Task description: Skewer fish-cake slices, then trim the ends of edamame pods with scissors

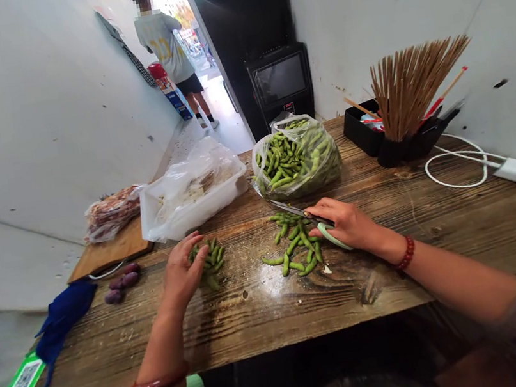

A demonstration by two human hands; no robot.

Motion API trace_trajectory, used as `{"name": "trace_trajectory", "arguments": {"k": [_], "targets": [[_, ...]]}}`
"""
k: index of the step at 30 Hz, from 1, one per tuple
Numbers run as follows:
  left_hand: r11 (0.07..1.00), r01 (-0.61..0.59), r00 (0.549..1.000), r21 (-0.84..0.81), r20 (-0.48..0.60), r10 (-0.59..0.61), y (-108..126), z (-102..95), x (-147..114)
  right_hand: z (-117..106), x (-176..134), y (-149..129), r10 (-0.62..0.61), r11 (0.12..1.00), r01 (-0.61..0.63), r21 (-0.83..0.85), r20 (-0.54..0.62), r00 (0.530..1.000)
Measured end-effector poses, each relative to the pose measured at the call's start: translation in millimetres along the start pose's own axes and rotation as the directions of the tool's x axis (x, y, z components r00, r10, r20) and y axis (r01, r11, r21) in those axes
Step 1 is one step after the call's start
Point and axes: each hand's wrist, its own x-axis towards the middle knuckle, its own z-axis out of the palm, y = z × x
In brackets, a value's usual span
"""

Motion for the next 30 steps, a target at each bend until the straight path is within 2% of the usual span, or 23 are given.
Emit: {"name": "trace_trajectory", "arguments": {"k": [3, 6, 9, 12, 15, 18, 21, 23, 26, 30], "targets": [[0.974, -0.152, 0.986, 0.166, 0.087, 0.139, 5, 15.7, -10, -1, 1, -2, 0.007, 1.0, -0.007, 0.014, 0.001, 1.0], [0.907, -0.234, 0.968, 0.351, 0.168, 0.185, 1, 26.5, -19, -2, 3, -5, 0.015, 1.0, -0.015, 0.02, 0.013, 1.0], [0.882, -0.221, 0.975, 0.416, 0.105, 0.195, -12, 29.2, -19, -1, 5, -8, 0.032, 0.999, -0.032, 0.001, 0.015, 0.999], [0.926, -0.227, 0.973, 0.3, 0.034, 0.228, -9, 31.0, -10, 1, 6, -8, 0.038, 0.999, -0.038, -0.002, 0.016, 0.999], [0.963, -0.262, 0.965, 0.056, 0.044, 0.26, 25, 41.3, 0, 2, 6, -8, 0.033, 0.999, -0.033, 0.004, 0.015, 0.999], [0.942, -0.324, 0.935, -0.09, 0.121, 0.333, 79, 58.6, 4, 1, 6, -7, 0.024, 1.0, -0.025, 0.016, 0.012, 1.0], [0.908, -0.405, 0.878, -0.11, 0.229, 0.42, 133, 75.0, 5, -1, 6, -7, 0.03, 0.999, -0.03, 0.023, -0.01, 0.999], [0.886, -0.456, 0.84, -0.08, 0.292, 0.458, 159, 83.2, 6, -2, 7, -6, 0.03, 0.999, -0.03, 0.024, -0.029, 0.999], [0.875, -0.485, 0.813, -0.015, 0.361, 0.457, 181, 90.8, 9, -1, 6, -5, 0.026, 0.999, -0.025, 0.025, -0.032, 0.999], [0.869, -0.495, 0.808, 0.011, 0.374, 0.455, 178, 92.5, 15, 0, 6, -2, 0.033, 0.999, -0.031, 0.031, -0.05, 0.998]]}}
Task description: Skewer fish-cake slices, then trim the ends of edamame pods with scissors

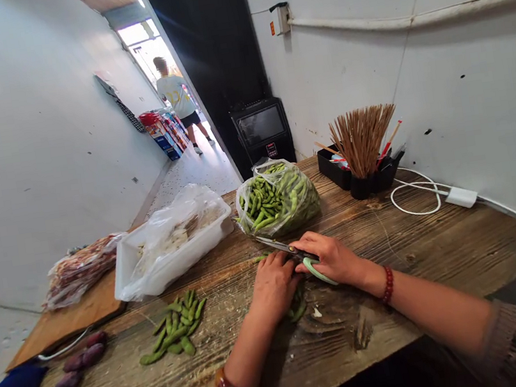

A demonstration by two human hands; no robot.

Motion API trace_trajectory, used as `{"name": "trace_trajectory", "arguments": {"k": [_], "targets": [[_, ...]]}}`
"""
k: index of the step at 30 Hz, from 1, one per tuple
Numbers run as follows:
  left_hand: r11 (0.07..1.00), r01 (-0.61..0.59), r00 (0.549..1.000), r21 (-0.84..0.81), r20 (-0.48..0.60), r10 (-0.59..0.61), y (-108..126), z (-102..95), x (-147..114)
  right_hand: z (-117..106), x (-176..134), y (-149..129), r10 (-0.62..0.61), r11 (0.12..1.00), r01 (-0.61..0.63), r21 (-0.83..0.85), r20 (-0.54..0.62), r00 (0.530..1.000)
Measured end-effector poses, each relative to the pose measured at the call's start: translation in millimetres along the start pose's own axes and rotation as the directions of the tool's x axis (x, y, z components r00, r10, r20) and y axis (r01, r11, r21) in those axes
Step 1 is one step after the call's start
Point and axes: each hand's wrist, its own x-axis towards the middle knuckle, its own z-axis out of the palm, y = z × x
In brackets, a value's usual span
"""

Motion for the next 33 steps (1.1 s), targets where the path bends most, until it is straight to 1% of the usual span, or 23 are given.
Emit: {"name": "trace_trajectory", "arguments": {"k": [3, 6, 8, 11, 14, 16, 19, 21, 24, 27, 29, 31, 33], "targets": [[0.999, -0.002, 1.0, -0.048, -0.024, 0.001, -11, -0.3, -5, 0, 0, 1, -0.004, 1.0, 0.004, -0.005, -0.017, 1.0], [0.991, 0.018, 0.997, -0.134, -0.066, -0.028, -21, 0.3, -12, 1, 0, 3, -0.015, 1.0, 0.014, -0.007, -0.015, 1.0], [0.967, 0.041, 0.991, -0.25, -0.113, -0.071, -28, 0.6, -16, 1, 0, 3, -0.02, 1.0, 0.02, -0.005, -0.015, 1.0], [0.878, 0.088, 0.968, -0.471, -0.168, -0.187, -36, -1.9, -19, 0, 0, 3, -0.016, 1.0, 0.016, 0.001, -0.019, 1.0], [0.735, 0.156, 0.931, -0.659, -0.15, -0.332, -40, -9.4, -20, -1, 1, 3, -0.013, 1.0, 0.013, 0.012, -0.026, 1.0], [0.579, 0.167, 0.896, -0.798, -0.122, -0.427, -41, -15.5, -21, -1, 1, 3, -0.013, 1.0, 0.014, 0.028, -0.03, 0.999], [0.324, 0.106, 0.838, -0.94, -0.092, -0.539, -41, -22.2, -23, -1, 1, 4, -0.018, 0.998, 0.021, 0.063, -0.049, 0.999], [0.213, 0.082, 0.819, -0.974, -0.056, -0.572, -40, -24.0, -24, 0, 1, 4, -0.026, 0.995, 0.033, 0.094, -0.072, 0.997], [0.108, 0.097, 0.826, -0.989, 0.02, -0.563, -35, -24.6, -24, 1, 1, 4, -0.041, 0.988, 0.053, 0.143, -0.085, 0.996], [0.06, 0.102, 0.851, -0.993, 0.056, -0.523, -29, -25.5, -23, 0, 1, 2, -0.036, 0.987, 0.043, 0.157, -0.05, 0.998], [0.056, 0.1, 0.86, -0.993, 0.058, -0.508, -27, -26.7, -23, -1, 1, 0, -0.026, 0.988, 0.028, 0.152, -0.014, 1.0], [0.073, 0.106, 0.867, -0.992, 0.057, -0.494, -26, -27.9, -22, -3, 1, -1, -0.018, 0.99, 0.015, 0.142, 0.018, 1.0], [0.114, 0.123, 0.877, -0.986, 0.054, -0.477, -26, -28.6, -23, -4, 0, -3, -0.013, 0.991, 0.007, 0.132, 0.044, 0.999]]}}
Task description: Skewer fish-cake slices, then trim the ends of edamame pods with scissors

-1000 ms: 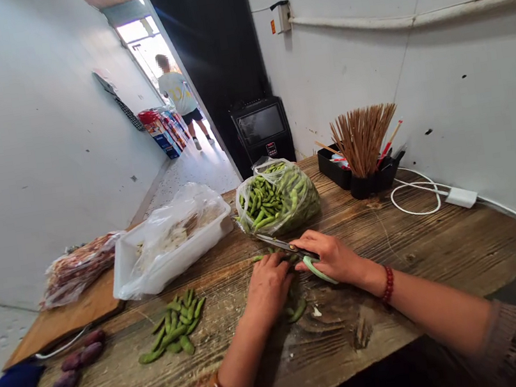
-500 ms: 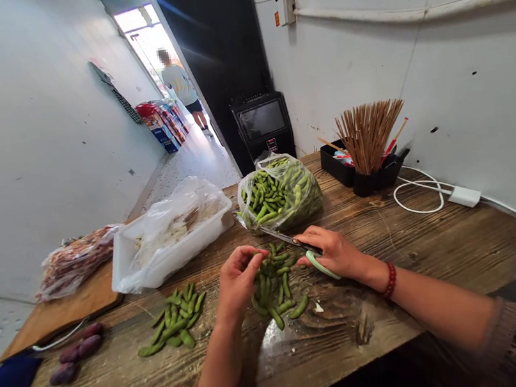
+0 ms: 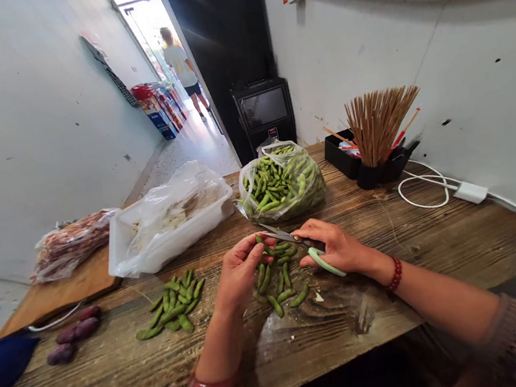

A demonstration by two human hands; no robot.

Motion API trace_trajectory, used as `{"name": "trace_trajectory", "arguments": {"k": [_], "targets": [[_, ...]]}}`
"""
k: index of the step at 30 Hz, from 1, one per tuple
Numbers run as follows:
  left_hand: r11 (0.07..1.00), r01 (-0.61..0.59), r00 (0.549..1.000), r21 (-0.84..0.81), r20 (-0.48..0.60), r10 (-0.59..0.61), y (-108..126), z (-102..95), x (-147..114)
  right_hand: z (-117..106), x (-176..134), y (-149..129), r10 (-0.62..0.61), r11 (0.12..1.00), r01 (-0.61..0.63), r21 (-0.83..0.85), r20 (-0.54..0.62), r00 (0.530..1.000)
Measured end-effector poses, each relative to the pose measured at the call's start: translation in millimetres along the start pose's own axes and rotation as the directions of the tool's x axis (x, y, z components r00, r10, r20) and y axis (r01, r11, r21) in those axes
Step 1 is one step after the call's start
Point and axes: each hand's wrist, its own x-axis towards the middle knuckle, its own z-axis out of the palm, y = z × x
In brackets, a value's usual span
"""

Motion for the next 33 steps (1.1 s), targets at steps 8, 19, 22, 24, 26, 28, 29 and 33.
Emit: {"name": "trace_trajectory", "arguments": {"k": [8, 19, 22, 24, 26, 28, 29, 33], "targets": [[0.965, -0.08, 0.996, 0.249, 0.056, 0.068, 2, -0.1, -2, 2, 0, 2, -0.021, 1.0, 0.021, 0.008, 0.062, 0.998], [0.956, -0.112, 0.99, 0.271, 0.111, 0.084, 1, 3.5, -3, -2, 1, -2, -0.058, 0.998, 0.056, 0.033, 0.076, 0.995], [0.959, -0.11, 0.99, 0.262, 0.115, 0.082, 0, 3.6, -2, -4, 0, -4, -0.055, 0.998, 0.054, 0.017, 0.083, 0.995], [0.959, -0.112, 0.988, 0.259, 0.131, 0.08, 0, 3.3, -1, -4, -1, -4, -0.057, 0.998, 0.057, 0.011, 0.089, 0.994], [0.957, -0.129, 0.985, 0.258, 0.141, 0.095, -2, 2.7, 0, -4, -2, -3, -0.065, 0.998, 0.064, 0.008, 0.087, 0.994], [0.958, -0.154, 0.985, 0.24, 0.112, 0.131, -5, 1.9, 2, -2, -4, -1, -0.071, 0.997, 0.07, 0.013, 0.071, 0.995], [0.965, -0.154, 0.987, 0.213, 0.077, 0.141, -7, 1.4, 3, -1, -4, 1, -0.068, 0.998, 0.067, 0.017, 0.056, 0.996], [0.996, -0.041, 0.997, -0.076, -0.07, 0.035, -10, -1.4, 5, 1, -5, 8, -0.042, 0.999, 0.042, 0.016, -0.032, 0.999]]}}
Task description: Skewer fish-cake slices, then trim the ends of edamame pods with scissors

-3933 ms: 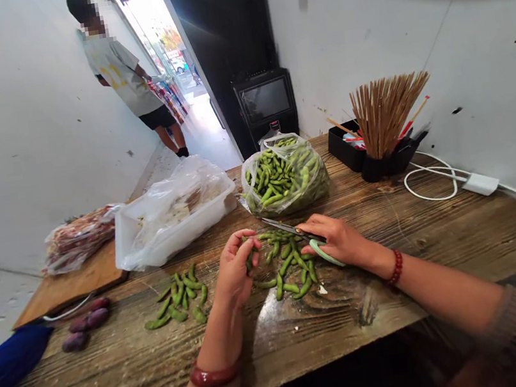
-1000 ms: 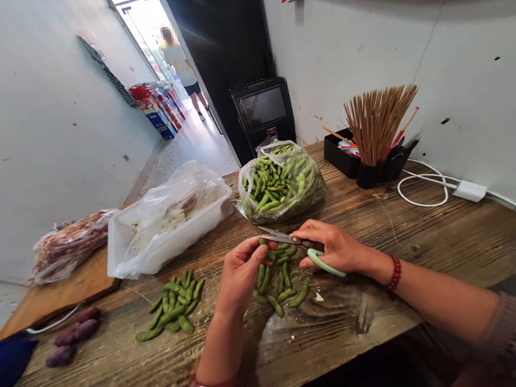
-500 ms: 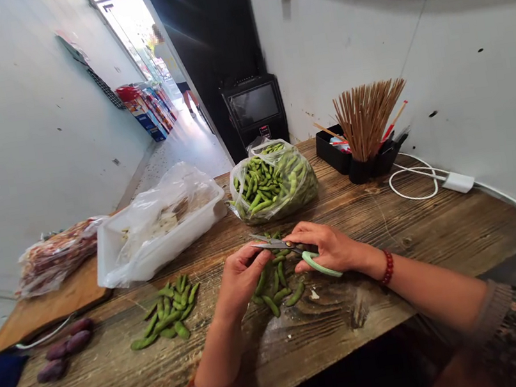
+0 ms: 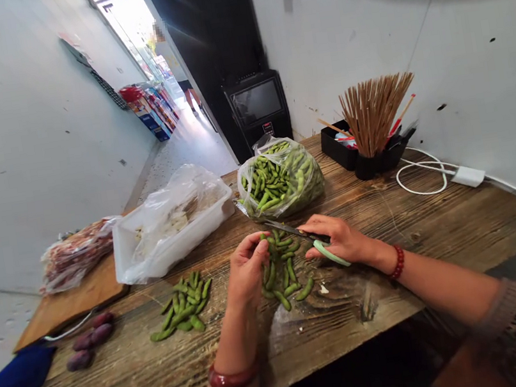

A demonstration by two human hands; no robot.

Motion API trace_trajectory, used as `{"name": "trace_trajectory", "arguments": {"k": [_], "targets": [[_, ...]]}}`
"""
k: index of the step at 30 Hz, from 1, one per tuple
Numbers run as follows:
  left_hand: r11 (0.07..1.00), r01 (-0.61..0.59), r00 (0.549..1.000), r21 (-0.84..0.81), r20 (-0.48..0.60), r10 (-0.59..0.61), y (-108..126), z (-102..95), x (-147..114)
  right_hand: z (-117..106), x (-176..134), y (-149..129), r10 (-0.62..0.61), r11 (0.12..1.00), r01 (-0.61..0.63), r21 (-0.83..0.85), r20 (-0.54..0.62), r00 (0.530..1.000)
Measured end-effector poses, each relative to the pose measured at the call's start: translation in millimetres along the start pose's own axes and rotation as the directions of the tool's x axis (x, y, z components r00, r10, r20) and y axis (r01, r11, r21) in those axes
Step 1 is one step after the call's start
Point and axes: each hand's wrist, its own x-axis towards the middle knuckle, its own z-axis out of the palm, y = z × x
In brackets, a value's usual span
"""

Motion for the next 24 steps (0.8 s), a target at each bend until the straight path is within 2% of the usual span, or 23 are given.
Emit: {"name": "trace_trajectory", "arguments": {"k": [4, 11, 17, 24], "targets": [[0.955, 0.109, 0.994, -0.276, 0.012, -0.11, 1, -0.5, 2, -1, 1, 0, 0.023, 1.0, -0.023, 0.0, -0.014, 1.0], [0.903, 0.173, 0.983, -0.393, 0.016, -0.181, -2, 5.9, 4, -1, 3, -2, 0.043, 0.998, -0.043, -0.042, -0.006, 0.999], [0.943, 0.169, 0.985, -0.288, 0.088, -0.149, -3, 12.2, -2, 1, 1, 0, 0.021, 0.998, -0.019, -0.057, 0.045, 0.999], [0.994, 0.104, 0.989, -0.02, 0.112, -0.101, -7, 12.7, -5, -2, 2, -4, 0.001, 0.995, 0.008, -0.095, 0.095, 0.995]]}}
